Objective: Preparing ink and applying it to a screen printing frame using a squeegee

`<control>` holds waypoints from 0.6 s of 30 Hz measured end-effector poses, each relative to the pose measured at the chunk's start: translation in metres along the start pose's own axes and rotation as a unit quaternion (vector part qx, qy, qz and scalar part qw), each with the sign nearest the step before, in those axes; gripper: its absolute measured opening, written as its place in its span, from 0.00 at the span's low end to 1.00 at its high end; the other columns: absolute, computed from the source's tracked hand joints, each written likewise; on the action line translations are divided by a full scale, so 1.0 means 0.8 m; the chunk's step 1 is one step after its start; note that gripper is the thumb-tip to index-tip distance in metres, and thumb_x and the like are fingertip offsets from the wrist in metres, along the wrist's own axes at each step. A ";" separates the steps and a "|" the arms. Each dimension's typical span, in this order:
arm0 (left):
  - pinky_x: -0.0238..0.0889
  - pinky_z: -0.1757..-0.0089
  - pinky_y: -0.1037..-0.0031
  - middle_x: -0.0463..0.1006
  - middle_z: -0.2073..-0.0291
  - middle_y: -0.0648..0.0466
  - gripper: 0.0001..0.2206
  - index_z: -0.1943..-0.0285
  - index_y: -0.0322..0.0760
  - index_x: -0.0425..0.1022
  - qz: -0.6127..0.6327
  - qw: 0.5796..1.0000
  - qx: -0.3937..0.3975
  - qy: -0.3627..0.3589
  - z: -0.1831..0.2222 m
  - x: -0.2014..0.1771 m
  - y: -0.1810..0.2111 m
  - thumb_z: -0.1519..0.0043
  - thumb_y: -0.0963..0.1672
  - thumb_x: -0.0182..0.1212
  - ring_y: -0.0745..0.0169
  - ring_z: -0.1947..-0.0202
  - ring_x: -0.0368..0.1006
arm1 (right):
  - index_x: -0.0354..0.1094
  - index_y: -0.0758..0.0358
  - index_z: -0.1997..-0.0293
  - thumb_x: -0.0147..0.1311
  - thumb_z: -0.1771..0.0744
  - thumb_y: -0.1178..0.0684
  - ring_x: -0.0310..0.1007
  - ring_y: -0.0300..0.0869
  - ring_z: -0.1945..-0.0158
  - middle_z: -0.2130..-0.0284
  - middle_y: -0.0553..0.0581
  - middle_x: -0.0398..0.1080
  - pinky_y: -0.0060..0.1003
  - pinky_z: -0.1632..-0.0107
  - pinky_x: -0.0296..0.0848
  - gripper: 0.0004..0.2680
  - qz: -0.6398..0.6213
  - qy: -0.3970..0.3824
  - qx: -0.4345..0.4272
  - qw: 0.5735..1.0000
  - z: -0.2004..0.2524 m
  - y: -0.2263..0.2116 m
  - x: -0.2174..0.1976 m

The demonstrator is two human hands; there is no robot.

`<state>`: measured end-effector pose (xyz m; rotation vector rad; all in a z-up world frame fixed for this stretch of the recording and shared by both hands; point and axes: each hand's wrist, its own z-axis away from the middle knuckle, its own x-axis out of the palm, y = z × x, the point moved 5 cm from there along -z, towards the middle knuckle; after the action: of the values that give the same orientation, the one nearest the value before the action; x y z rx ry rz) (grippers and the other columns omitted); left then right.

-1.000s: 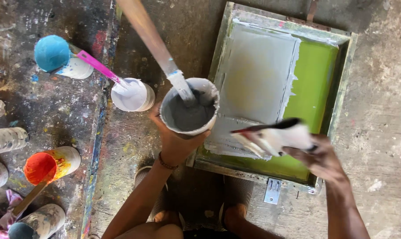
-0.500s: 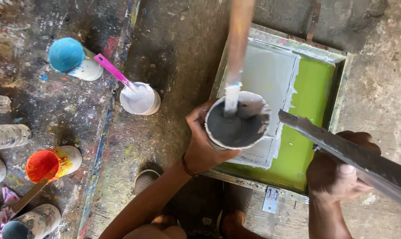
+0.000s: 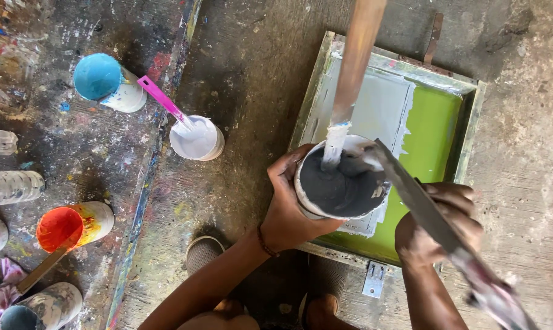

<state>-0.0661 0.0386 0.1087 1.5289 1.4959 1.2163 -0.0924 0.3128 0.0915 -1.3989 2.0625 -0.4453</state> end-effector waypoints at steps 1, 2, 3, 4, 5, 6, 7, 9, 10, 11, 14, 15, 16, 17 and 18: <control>0.68 0.36 0.57 0.57 0.32 0.34 0.51 0.29 0.32 0.38 -0.002 1.000 0.014 0.001 0.000 -0.001 0.006 0.55 0.39 0.78 0.42 0.34 0.65 | 0.63 0.57 0.55 0.56 0.28 0.55 0.73 0.38 0.55 0.58 0.55 0.73 0.35 0.37 0.74 0.05 0.021 -0.004 -0.032 0.999 -0.003 -0.007 0.009; 0.68 0.36 0.57 0.57 0.32 0.35 0.51 0.29 0.34 0.37 -0.004 1.000 0.029 0.002 -0.001 -0.003 0.011 0.55 0.39 0.79 0.42 0.33 0.65 | 0.60 0.57 0.52 0.57 0.28 0.57 0.73 0.40 0.54 0.58 0.56 0.72 0.36 0.41 0.74 0.06 0.042 -0.008 -0.063 0.997 -0.006 -0.014 0.018; 0.68 0.36 0.57 0.57 0.32 0.35 0.51 0.29 0.34 0.37 -0.005 1.000 0.028 0.003 0.001 -0.005 0.010 0.55 0.39 0.79 0.42 0.33 0.65 | 0.60 0.57 0.52 0.57 0.28 0.57 0.73 0.40 0.54 0.58 0.56 0.72 0.36 0.41 0.74 0.06 0.042 -0.009 -0.063 0.997 0.001 -0.007 0.014; 0.70 0.36 0.58 0.57 0.33 0.34 0.53 0.29 0.35 0.35 -0.014 0.999 0.046 0.002 0.002 -0.008 0.011 0.55 0.39 0.80 0.43 0.34 0.65 | 0.64 0.58 0.53 0.60 0.30 0.55 0.73 0.42 0.52 0.57 0.57 0.73 0.38 0.41 0.76 0.07 0.016 -0.027 -0.034 0.999 0.009 0.003 0.012; 0.72 0.37 0.58 0.57 0.33 0.34 0.55 0.29 0.36 0.34 -0.023 0.998 0.065 0.003 0.003 -0.011 0.012 0.56 0.39 0.81 0.43 0.34 0.66 | 0.67 0.58 0.54 0.63 0.32 0.53 0.74 0.43 0.50 0.56 0.58 0.75 0.39 0.42 0.79 0.08 -0.010 -0.045 -0.006 0.999 0.016 0.014 0.011; 0.72 0.37 0.58 0.57 0.33 0.34 0.55 0.29 0.36 0.34 -0.023 0.998 0.065 0.004 0.009 -0.014 0.007 0.56 0.39 0.81 0.43 0.34 0.66 | 0.67 0.58 0.54 0.63 0.32 0.53 0.74 0.43 0.50 0.56 0.58 0.75 0.39 0.42 0.79 0.08 -0.011 -0.046 -0.006 0.999 0.028 0.021 0.011; 0.69 0.35 0.56 0.55 0.33 0.33 0.56 0.30 0.37 0.32 -0.032 0.998 0.062 0.006 0.014 -0.018 0.003 0.57 0.40 0.82 0.42 0.33 0.64 | 0.67 0.60 0.52 0.53 0.28 0.52 0.72 0.38 0.59 0.58 0.55 0.73 0.31 0.55 0.75 0.05 0.279 -0.042 -0.085 0.956 0.040 0.021 0.013; 0.66 0.33 0.54 0.53 0.33 0.32 0.57 0.31 0.39 0.31 -0.041 0.997 0.059 0.009 0.028 -0.024 -0.054 0.59 0.42 0.83 0.40 0.32 0.63 | 0.67 0.63 0.49 0.44 0.24 0.51 0.70 0.33 0.68 0.61 0.54 0.72 0.23 0.68 0.72 0.08 0.535 -0.038 -0.156 0.829 0.047 0.014 0.019; 0.72 0.49 0.60 0.58 0.35 0.41 0.55 0.27 0.60 0.36 -0.256 0.928 0.226 0.151 0.046 -0.037 -0.083 0.57 0.45 0.80 0.48 0.46 0.69 | 0.65 0.62 0.56 0.46 0.26 0.51 0.71 0.37 0.66 0.61 0.57 0.73 0.26 0.67 0.73 0.07 0.316 -0.063 -0.072 0.944 0.038 0.013 0.016; 0.78 0.66 0.66 0.62 0.37 0.49 0.54 0.22 0.81 0.41 -0.445 0.767 0.370 0.276 0.072 -0.035 -0.115 0.55 0.48 0.77 0.55 0.60 0.75 | 0.65 0.61 0.62 0.48 0.27 0.50 0.72 0.41 0.65 0.61 0.61 0.75 0.30 0.65 0.73 0.08 0.068 -0.087 0.016 0.994 0.030 0.013 0.017; 0.67 0.38 0.61 0.56 0.35 0.35 0.50 0.34 0.32 0.38 -0.159 0.984 0.049 0.056 0.035 -0.057 -0.010 0.52 0.42 0.83 0.46 0.35 0.67 | 0.59 0.51 0.67 0.51 0.30 0.48 0.47 0.29 0.84 0.84 0.40 0.53 0.26 0.80 0.50 0.08 -0.046 -0.131 0.172 0.975 0.061 0.047 -0.013; 0.67 0.38 0.61 0.56 0.35 0.35 0.50 0.34 0.32 0.38 -0.161 0.984 0.048 0.056 0.039 -0.060 -0.025 0.52 0.42 0.83 0.46 0.35 0.67 | 0.59 0.51 0.67 0.51 0.30 0.48 0.47 0.29 0.84 0.84 0.40 0.53 0.26 0.80 0.50 0.08 -0.047 -0.131 0.173 0.975 0.055 0.045 -0.018; 0.64 0.38 0.60 0.55 0.36 0.37 0.50 0.32 0.31 0.37 -0.232 0.968 0.090 0.047 0.044 -0.061 -0.035 0.50 0.46 0.82 0.47 0.35 0.64 | 0.59 0.54 0.57 0.54 0.33 0.54 0.57 0.32 0.73 0.70 0.44 0.60 0.23 0.68 0.64 0.06 -0.077 -0.113 0.192 0.972 0.050 0.044 -0.025; 0.61 0.38 0.59 0.54 0.36 0.40 0.51 0.30 0.29 0.36 -0.300 0.944 0.132 0.036 0.049 -0.060 -0.046 0.47 0.50 0.81 0.48 0.35 0.62 | 0.60 0.57 0.47 0.57 0.37 0.60 0.67 0.34 0.61 0.55 0.49 0.66 0.20 0.56 0.79 0.14 -0.108 -0.094 0.209 0.967 0.044 0.043 -0.032; 0.61 0.38 0.59 0.54 0.36 0.40 0.51 0.30 0.29 0.36 -0.301 0.944 0.132 0.037 0.048 -0.060 -0.041 0.47 0.50 0.81 0.48 0.35 0.62 | 0.60 0.57 0.47 0.57 0.37 0.60 0.67 0.34 0.61 0.55 0.49 0.66 0.20 0.56 0.79 0.14 -0.108 -0.095 0.209 0.967 0.032 0.034 -0.034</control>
<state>-0.0380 0.0009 0.0571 1.0509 2.0425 0.7367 -0.0888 0.3500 0.0643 -1.3492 1.5560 -0.7582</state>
